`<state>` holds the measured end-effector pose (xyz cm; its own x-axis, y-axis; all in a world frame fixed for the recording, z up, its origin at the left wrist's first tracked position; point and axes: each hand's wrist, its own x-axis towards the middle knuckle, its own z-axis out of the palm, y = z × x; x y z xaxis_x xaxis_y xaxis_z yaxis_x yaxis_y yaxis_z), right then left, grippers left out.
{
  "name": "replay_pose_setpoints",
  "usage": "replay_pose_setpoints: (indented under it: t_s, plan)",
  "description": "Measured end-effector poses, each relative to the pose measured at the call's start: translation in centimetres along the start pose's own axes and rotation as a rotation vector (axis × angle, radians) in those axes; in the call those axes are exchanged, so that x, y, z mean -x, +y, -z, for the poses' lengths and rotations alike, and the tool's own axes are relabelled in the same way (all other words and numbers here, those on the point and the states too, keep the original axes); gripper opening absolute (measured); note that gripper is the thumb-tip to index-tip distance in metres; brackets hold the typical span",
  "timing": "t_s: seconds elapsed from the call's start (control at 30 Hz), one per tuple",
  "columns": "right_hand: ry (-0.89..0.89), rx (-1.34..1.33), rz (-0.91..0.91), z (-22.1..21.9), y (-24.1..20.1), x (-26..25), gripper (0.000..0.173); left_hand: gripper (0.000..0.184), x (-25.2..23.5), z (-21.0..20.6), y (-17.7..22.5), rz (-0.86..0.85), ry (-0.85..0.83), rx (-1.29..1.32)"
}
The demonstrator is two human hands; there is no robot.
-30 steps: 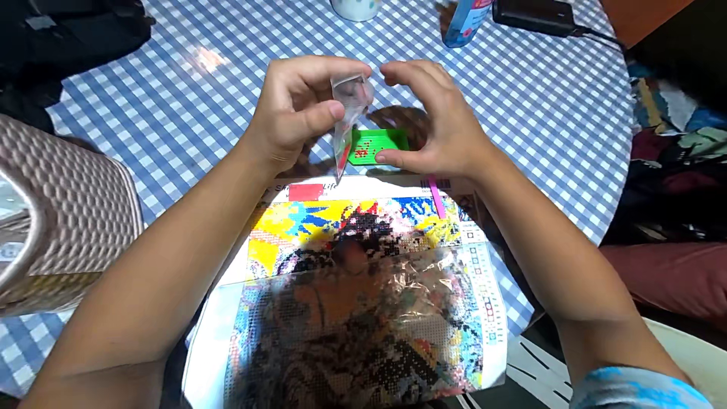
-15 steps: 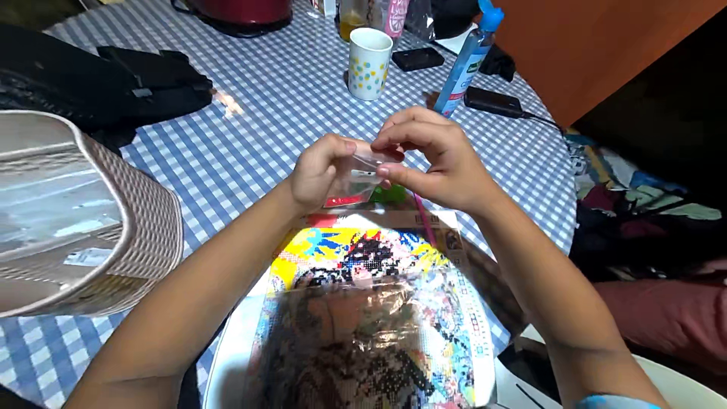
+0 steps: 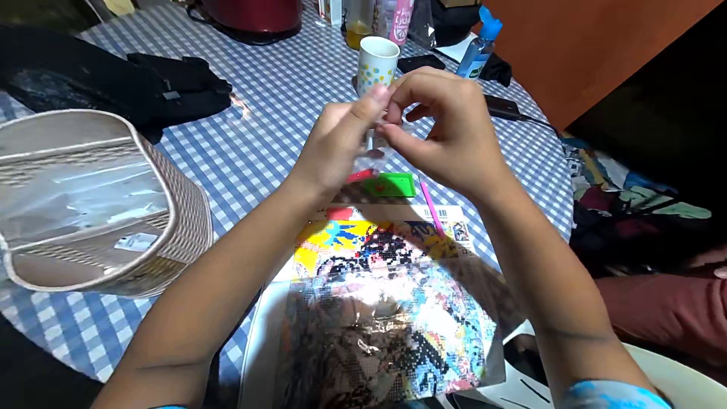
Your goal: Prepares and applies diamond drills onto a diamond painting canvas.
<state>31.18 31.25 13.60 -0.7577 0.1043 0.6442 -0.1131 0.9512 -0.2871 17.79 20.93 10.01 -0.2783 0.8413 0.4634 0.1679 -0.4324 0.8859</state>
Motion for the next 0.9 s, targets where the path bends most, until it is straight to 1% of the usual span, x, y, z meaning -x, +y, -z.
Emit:
replay_pose_setpoints:
  t_s: [0.07,0.1,0.13,0.23,0.3,0.43,0.57,0.63,0.8,0.87,0.9]
  plan:
    - [0.014,-0.018,0.003,0.6,0.0,-0.5,0.012,0.016,-0.2,0.6,-0.6,-0.187,0.062,-0.105]
    - [0.003,-0.022,0.000,0.9,-0.1,-0.7,0.011,0.007,-0.3,0.8,-0.7,-0.251,0.089,-0.130]
    - [-0.017,-0.023,0.000,1.2,-0.2,-0.9,0.011,0.003,-0.3,0.9,-0.7,-0.289,0.108,-0.124]
    - [-0.078,-0.046,0.034,1.8,-0.3,-1.2,0.009,0.012,-0.2,1.1,-0.6,-0.291,0.108,-0.039]
    - [-0.100,-0.071,0.057,2.1,-0.2,-1.3,0.009,0.016,-0.2,1.2,-0.6,-0.294,0.096,-0.007]
    - [-0.123,-0.141,0.003,2.0,-0.3,-1.1,0.013,0.017,0.0,1.6,-0.7,-0.389,0.104,-0.064]
    - [-0.129,-0.215,-0.033,1.5,-0.3,-0.7,0.011,0.016,0.0,2.0,-0.9,-0.465,0.097,-0.104]
    - [-0.100,-0.183,-0.031,1.4,-0.4,-0.6,0.011,0.015,-0.1,2.0,-1.1,-0.464,0.078,-0.086]
    - [-0.014,-0.077,-0.002,0.8,-0.5,-0.3,0.013,0.007,-0.3,2.9,-1.0,-0.368,-0.049,-0.073]
    - [-0.027,-0.102,-0.003,0.9,-0.3,-0.2,0.015,0.008,-0.4,3.3,-0.7,-0.381,-0.059,-0.085]
    - [-0.047,-0.115,-0.018,1.2,-0.2,-0.1,0.019,0.010,-0.4,3.4,-0.5,-0.394,-0.055,-0.073]
